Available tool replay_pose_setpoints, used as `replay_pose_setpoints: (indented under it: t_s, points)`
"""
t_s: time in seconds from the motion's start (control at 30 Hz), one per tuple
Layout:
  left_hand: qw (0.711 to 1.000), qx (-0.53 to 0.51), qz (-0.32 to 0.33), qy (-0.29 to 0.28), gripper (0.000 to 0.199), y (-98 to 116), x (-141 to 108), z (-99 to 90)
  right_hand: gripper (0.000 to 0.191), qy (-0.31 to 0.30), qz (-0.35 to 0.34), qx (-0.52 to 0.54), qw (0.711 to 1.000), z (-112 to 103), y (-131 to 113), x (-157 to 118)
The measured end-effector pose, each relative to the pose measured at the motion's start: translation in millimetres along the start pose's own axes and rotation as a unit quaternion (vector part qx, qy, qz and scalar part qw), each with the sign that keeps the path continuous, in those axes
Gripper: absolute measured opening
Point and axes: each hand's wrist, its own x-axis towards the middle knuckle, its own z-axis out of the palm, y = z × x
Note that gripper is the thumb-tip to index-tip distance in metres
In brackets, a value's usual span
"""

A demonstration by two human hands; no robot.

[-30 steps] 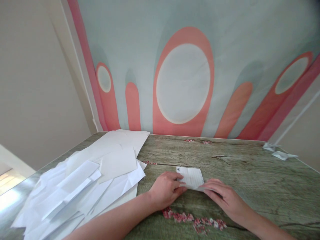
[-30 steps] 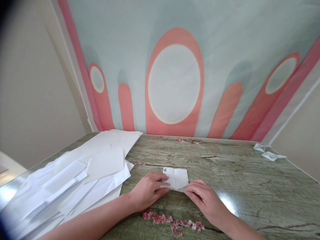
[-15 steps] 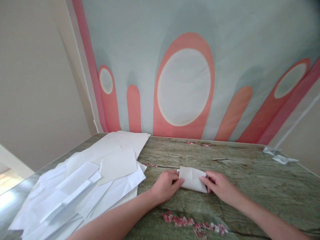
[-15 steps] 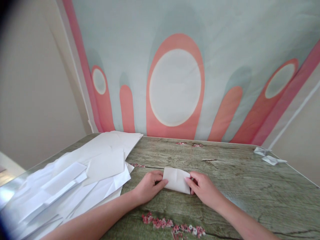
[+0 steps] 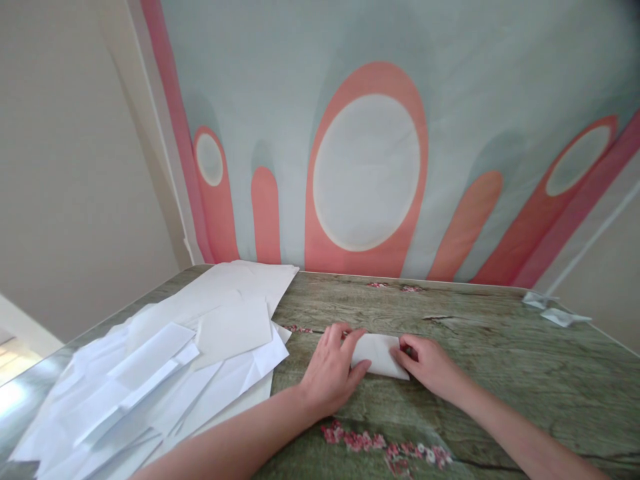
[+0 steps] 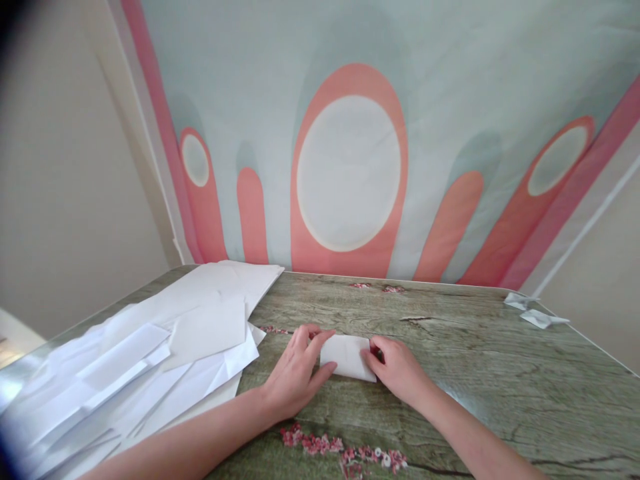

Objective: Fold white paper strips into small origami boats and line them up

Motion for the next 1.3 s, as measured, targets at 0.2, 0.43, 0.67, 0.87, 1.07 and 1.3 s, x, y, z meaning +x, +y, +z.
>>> replay_pose_setpoints:
  t_s: [0.2,0.43,0.67,0.87,1.07,1.3]
  points:
    - [0.976,0.087,0.153,-0.129,0.053,22,-8,-6.9,0.023,0.003,0.004,0.004,1.0,0,-1,0]
    - [0.969,0.063,0.154,-0.181,0.063,14,-11,-2.8,0.017,0.022,0.007,-0.004,1.0,3,2,-1]
    - [0.966,0.049,0.142,-0.209,0.065,10,-11,1.0,0.027,0.036,0.003,0.012,0.999,7,5,-6]
    - [0.966,0.051,0.143,-0.208,0.065,10,-11,0.0,0.023,0.062,-0.066,0.005,0.996,9,9,-7]
    - [0.965,0.047,0.149,-0.212,0.065,10,-11,0.0,0.024,0.064,-0.037,-0.003,0.997,10,19,-5]
    - [0.959,0.049,0.154,-0.233,0.065,12,-10,-2.4,0.022,0.025,-0.037,0.047,0.998,14,21,1]
